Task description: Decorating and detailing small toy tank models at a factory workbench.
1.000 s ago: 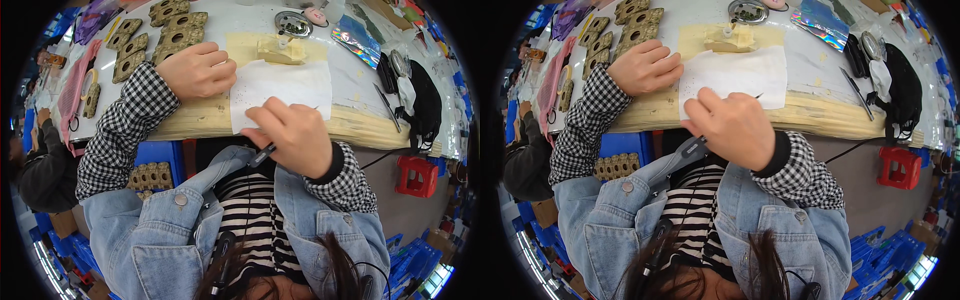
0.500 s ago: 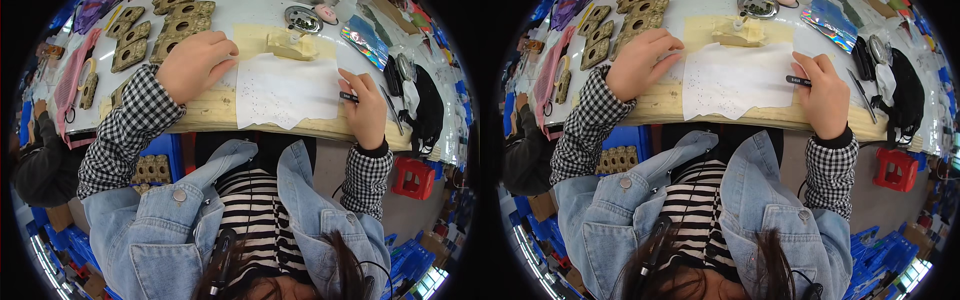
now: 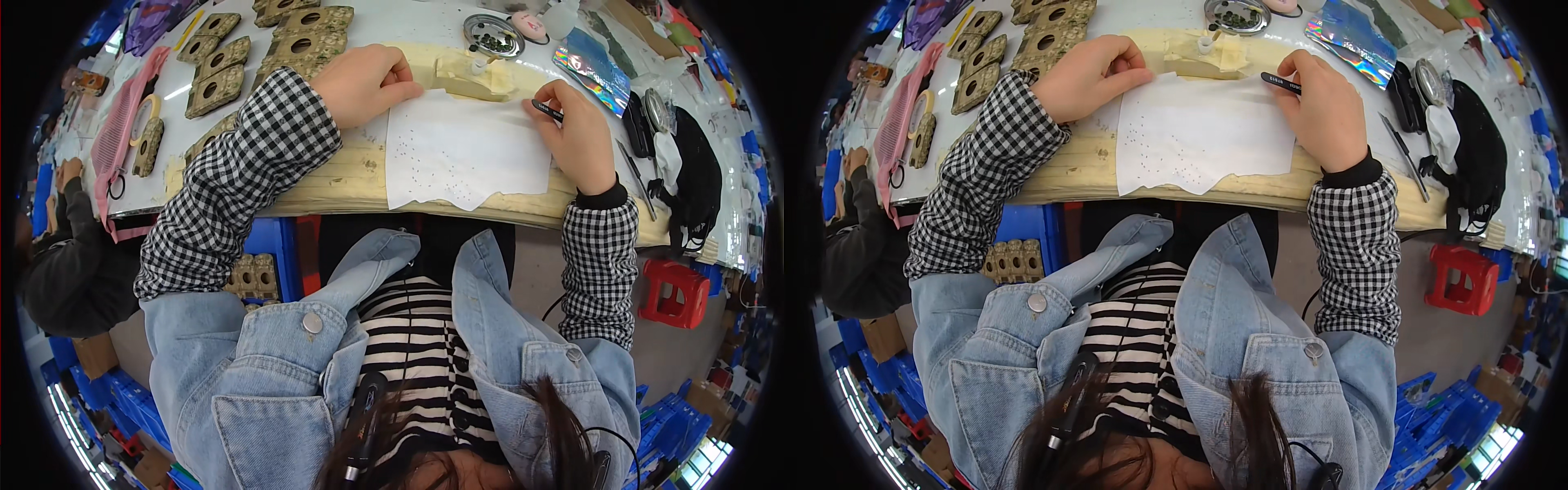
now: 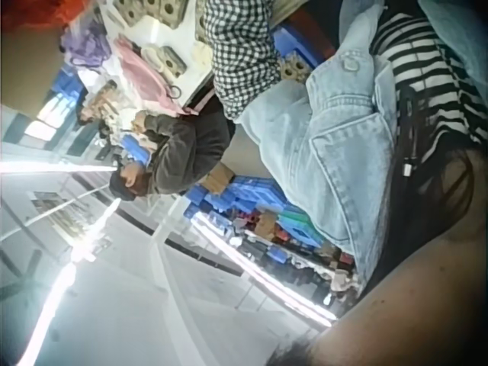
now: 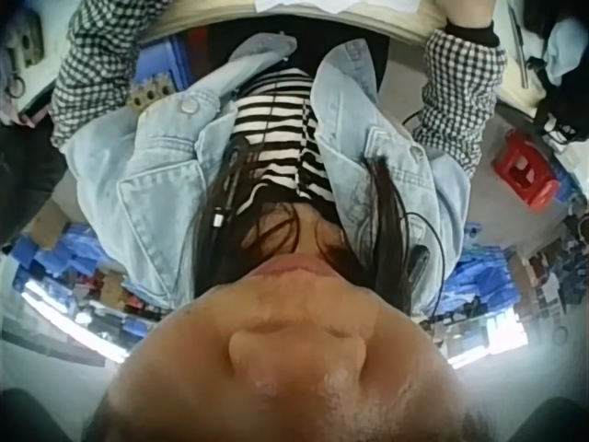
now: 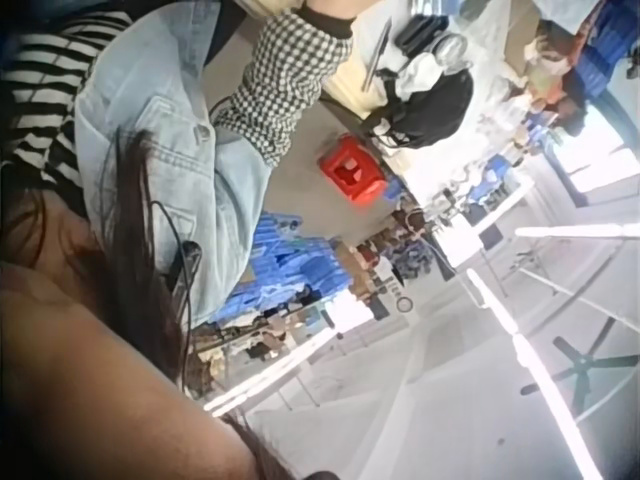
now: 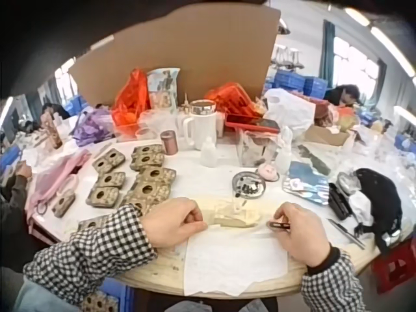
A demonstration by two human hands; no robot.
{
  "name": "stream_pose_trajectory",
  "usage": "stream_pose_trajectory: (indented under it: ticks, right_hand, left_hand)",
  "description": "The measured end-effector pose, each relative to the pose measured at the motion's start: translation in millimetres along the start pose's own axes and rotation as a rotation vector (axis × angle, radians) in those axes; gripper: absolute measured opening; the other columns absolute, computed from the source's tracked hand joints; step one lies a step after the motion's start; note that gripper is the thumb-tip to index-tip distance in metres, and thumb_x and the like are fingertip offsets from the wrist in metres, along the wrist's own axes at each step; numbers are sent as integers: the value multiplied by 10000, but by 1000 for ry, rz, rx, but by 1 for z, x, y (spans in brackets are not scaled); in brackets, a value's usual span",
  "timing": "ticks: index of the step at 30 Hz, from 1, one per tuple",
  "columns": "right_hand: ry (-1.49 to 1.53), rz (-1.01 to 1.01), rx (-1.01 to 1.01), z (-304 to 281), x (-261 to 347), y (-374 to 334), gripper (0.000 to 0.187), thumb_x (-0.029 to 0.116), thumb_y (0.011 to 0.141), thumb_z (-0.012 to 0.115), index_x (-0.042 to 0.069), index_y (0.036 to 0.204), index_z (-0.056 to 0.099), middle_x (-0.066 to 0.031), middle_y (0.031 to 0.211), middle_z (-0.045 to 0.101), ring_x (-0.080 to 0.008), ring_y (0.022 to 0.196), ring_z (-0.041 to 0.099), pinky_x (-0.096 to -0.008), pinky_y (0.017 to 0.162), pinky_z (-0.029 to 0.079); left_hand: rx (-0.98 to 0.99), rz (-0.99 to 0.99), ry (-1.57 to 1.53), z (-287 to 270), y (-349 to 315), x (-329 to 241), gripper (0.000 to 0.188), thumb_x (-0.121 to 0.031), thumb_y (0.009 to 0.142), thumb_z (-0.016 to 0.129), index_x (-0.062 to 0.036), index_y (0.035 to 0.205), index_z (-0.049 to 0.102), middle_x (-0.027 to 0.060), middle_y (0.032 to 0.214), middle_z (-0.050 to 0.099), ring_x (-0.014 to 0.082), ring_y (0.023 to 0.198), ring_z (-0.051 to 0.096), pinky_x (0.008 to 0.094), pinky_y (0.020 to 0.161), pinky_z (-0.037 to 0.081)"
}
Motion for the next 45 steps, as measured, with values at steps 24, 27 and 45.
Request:
stream_pose_trajectory:
  ticks: [24, 27, 45]
  right_hand:
    - [-29, -60, 23, 6, -3, 1, 152, 82, 767, 628, 45, 884, 538, -121, 834, 617, -331, 725, 598, -409, 605, 465]
    - [-21, -66, -4, 4, -3, 0, 159, 82, 766, 632, 49, 890, 537, -117, 820, 609, -320, 713, 595, -402, 596, 462]
    - [197, -36, 218, -50, 23, -53, 146, 72, 747, 689, 2, 793, 570, -102, 720, 538, -214, 635, 557, -300, 570, 433]
  left_hand:
    - [84, 37, -39, 3, 7, -5, 241, -244, 831, 630, -10, 888, 633, 121, 788, 647, 223, 732, 620, 328, 670, 487]
    - [80, 50, -26, 3, 8, -3, 248, -247, 831, 632, -8, 898, 630, 117, 794, 644, 223, 726, 617, 328, 664, 486]
    - [-108, 330, 81, 16, -104, -33, 287, -179, 654, 760, -104, 844, 559, 25, 810, 527, 215, 800, 505, 331, 748, 342]
Point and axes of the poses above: each hand's wrist, its own y-axis towards the middle knuckle, its own z-axis out of the palm, x = y × z, the point moved 1 cm from there along y, towards the middle knuckle
